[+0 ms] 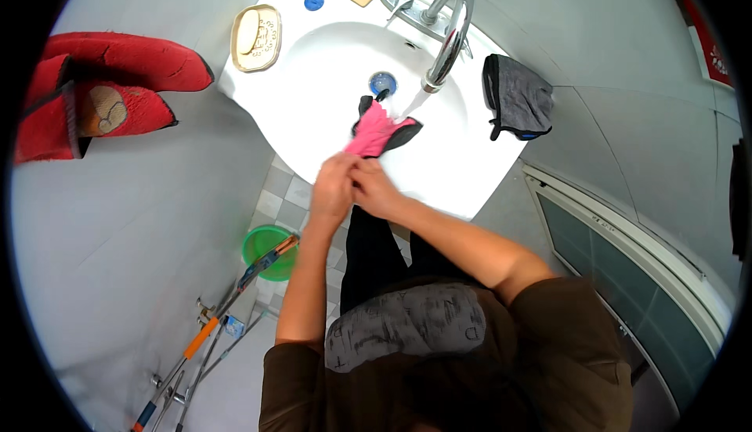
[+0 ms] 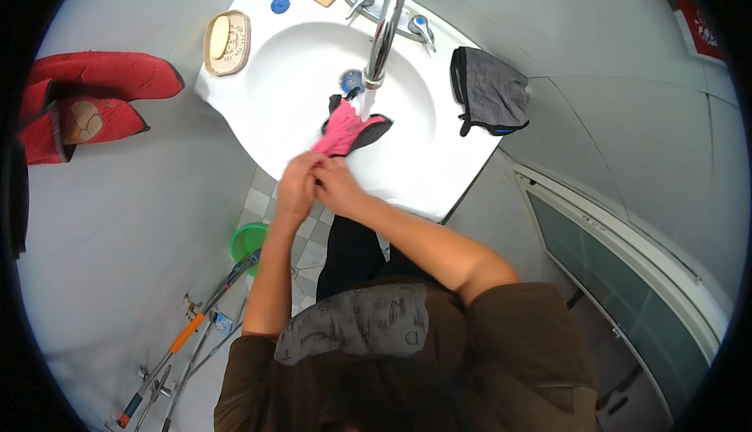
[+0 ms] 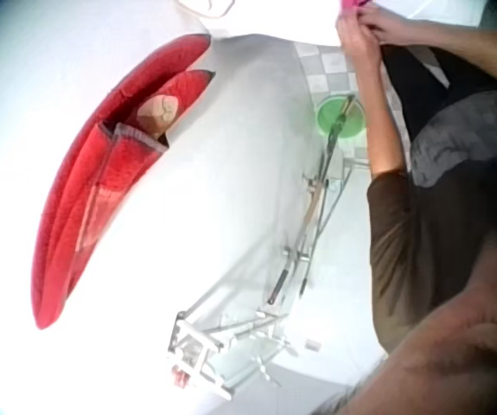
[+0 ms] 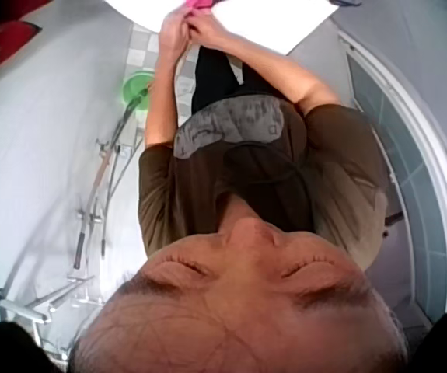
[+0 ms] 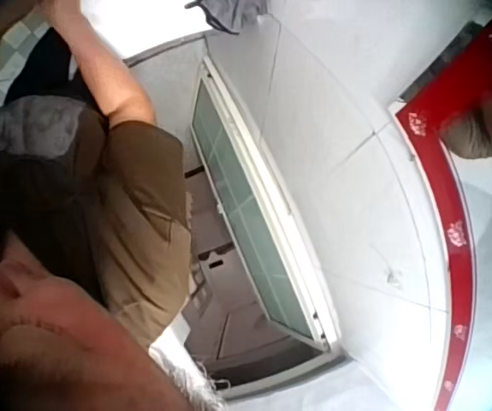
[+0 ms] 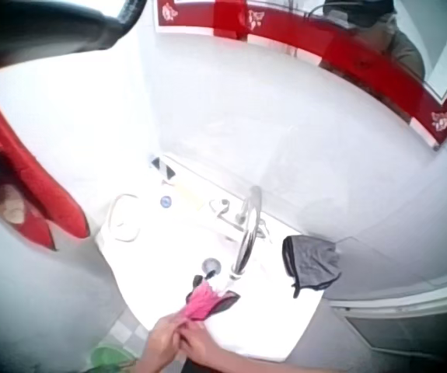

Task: The person washes a pink and black garment by hand in a sink, rubbing it under running water and wringing it out.

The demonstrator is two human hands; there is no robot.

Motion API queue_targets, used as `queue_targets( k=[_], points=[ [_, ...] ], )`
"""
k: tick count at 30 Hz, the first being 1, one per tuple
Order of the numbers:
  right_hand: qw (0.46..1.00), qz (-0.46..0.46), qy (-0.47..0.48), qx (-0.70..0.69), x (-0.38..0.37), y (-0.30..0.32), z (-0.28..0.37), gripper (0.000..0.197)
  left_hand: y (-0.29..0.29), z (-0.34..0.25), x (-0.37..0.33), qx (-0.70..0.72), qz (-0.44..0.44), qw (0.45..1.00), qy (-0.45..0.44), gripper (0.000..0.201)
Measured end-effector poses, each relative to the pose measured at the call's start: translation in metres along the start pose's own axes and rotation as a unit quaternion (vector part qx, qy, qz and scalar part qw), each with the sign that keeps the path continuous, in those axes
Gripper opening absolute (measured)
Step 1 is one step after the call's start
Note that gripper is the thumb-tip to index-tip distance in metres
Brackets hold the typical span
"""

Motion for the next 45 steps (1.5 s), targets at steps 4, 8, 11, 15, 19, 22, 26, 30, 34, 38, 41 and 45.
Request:
queue_targets(
  k=[4,8,11,15,19,22,26,30,34,38,41,45],
  points=[
    [0.999,-0.008,0.032,-0.024,-0.024,-0.005,0.021,0.025,0.028,-0.010,-0.003,-0.118,-0.073,0.988,-0.063,0.031],
    [0.981,0.140,-0.018,0.133,0.010,0.052,-0.011,0.029,-0.043,-0.022,0.011,-0.017,0.044,0.998,-0.050,0.040],
    [0.920,0.180,0.057,0.343,0.021,0.120,-0.034,0.014,-0.094,-0.062,-0.001,-0.061,0.159,0.980,-0.102,0.049],
    [0.796,0.171,0.168,0.555,-0.033,0.170,-0.029,0.010,-0.116,-0.090,-0.053,-0.052,0.003,0.989,-0.136,0.050],
    [0.833,0.088,0.170,0.519,-0.045,0.182,0.004,0.011,-0.107,-0.093,-0.087,-0.008,-0.108,0.992,-0.064,0.043],
    [0.857,0.142,0.027,0.494,-0.009,0.157,-0.043,0.015,-0.133,-0.061,-0.083,-0.041,0.126,0.991,0.026,0.034],
    [0.950,0.177,-0.056,0.251,0.016,0.095,-0.032,0.019,-0.099,-0.034,-0.040,-0.155,0.086,0.982,-0.068,0.029],
    [0.988,0.119,-0.096,0.003,-0.001,0.046,-0.012,0.023,-0.049,0.002,-0.024,-0.049,0.077,0.995,0.040,0.029],
    [0.978,0.078,-0.088,-0.171,-0.048,0.003,0.002,0.031,0.005,0.028,-0.037,0.008,-0.030,0.994,0.103,0.028],
    [0.911,-0.078,-0.072,-0.398,-0.102,-0.044,-0.004,0.033,0.058,0.034,-0.056,-0.111,-0.146,0.982,0.033,0.027],
    [0.849,-0.192,-0.085,-0.485,-0.140,-0.048,-0.021,0.035,0.073,0.020,-0.081,-0.158,-0.157,0.974,0.023,0.031],
    [0.836,-0.240,-0.072,-0.489,-0.185,-0.027,-0.037,0.038,0.065,0.019,-0.107,-0.147,-0.161,0.976,0.007,0.037]
  ],
)
Point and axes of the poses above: each hand's wrist, its own x-axis away from the middle knuckle, its own y-axis out of the back of the hand, z = x × y, the point moved 7 cm from there along -x, towards the middle knuckle, and after that the axes turned 9 degrees about -x, right-handed, at the moved point
